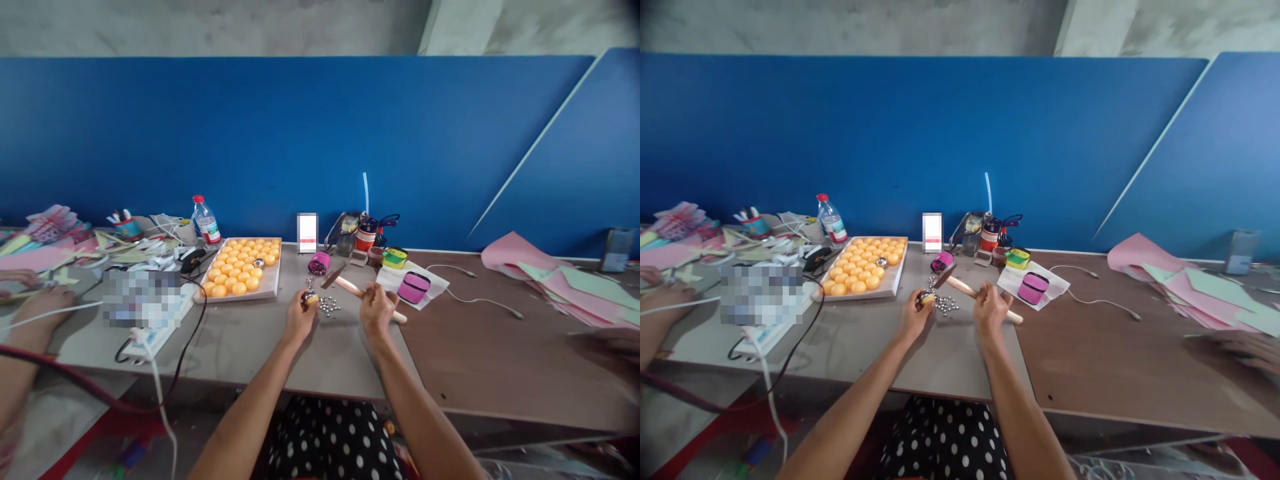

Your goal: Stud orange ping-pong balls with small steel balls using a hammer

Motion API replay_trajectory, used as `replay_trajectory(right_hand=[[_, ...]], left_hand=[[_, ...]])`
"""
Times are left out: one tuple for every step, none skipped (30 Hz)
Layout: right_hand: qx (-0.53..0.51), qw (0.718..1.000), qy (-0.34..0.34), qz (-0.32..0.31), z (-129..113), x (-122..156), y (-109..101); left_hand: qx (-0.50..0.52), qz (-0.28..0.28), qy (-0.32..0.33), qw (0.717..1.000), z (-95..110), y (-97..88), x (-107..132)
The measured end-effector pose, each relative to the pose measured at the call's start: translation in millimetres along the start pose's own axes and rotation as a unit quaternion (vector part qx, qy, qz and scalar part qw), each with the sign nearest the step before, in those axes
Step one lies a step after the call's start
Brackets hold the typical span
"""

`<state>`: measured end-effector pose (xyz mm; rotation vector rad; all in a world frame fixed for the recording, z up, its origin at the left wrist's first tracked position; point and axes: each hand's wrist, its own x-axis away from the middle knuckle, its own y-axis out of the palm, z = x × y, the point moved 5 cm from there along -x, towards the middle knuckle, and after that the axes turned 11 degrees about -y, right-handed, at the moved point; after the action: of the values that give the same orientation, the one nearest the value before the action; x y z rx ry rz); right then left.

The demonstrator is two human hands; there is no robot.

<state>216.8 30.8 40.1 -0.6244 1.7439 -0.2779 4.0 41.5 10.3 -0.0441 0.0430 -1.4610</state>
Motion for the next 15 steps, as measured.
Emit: replay_trajectory(right_hand=[[-0.004,1.000,-0.003,-0.005,-1.6,0.0,0.4],[-0.007,1.000,-0.020,-0.022,-5.0,-0.3,1.8],[-0.011,0.998,-0.043,-0.046,-9.1,-0.7,3.3],[-0.014,0.996,-0.063,-0.066,-12.8,-1.0,4.2],[-0.018,0.994,-0.072,-0.074,-15.3,-1.5,3.8],[-0.020,0.995,-0.067,-0.066,-16.1,-2.1,1.6],[-0.021,0.997,-0.052,-0.044,-15.6,-2.6,-1.9],[-0.021,0.999,-0.037,-0.020,-14.9,-2.8,-5.4],[-0.019,0.999,-0.032,-0.006,-15.1,-2.8,-7.6],[-0.015,0.999,-0.040,-0.006,-16.7,-2.7,-8.1],[-0.011,0.998,-0.057,-0.018,-19.1,-2.6,-7.2],[-0.009,0.996,-0.078,-0.036,-21.7,-2.4,-5.2],[-0.007,0.994,-0.095,-0.055,-23.6,-2.2,-2.9],[-0.005,0.993,-0.098,-0.065,-23.3,-2.3,-1.5],[-0.001,0.994,-0.085,-0.064,-20.5,-2.8,-1.0]], left_hand=[[0.001,-0.002,0.002,1.000,-0.1,0.1,-0.3],[0.003,0.001,0.000,1.000,-0.8,-0.3,-0.7],[-0.004,0.005,-0.004,1.000,-1.7,-0.5,-1.1],[-0.009,0.013,-0.010,1.000,-2.7,-1.0,-1.5],[-0.006,0.011,-0.019,1.000,-3.8,-0.6,-1.8],[0.007,0.010,-0.021,1.000,-4.0,-0.5,-1.9],[0.016,0.009,-0.019,1.000,-3.7,-0.2,-1.8],[0.024,0.005,-0.016,1.000,-3.0,0.2,-1.6],[0.024,0.006,-0.010,1.000,-2.2,0.3,-1.4],[0.021,0.003,-0.004,1.000,-1.4,0.7,-1.2],[0.015,0.001,-0.002,1.000,-1.0,1.1,-1.2],[0.005,-0.002,-0.004,1.000,-1.3,1.4,-1.3],[-0.001,-0.001,-0.012,1.000,-2.3,1.3,-1.6],[-0.004,-0.002,-0.018,1.000,-3.2,1.3,-1.9],[-0.001,-0.005,-0.022,1.000,-4.0,1.2,-2.4]])
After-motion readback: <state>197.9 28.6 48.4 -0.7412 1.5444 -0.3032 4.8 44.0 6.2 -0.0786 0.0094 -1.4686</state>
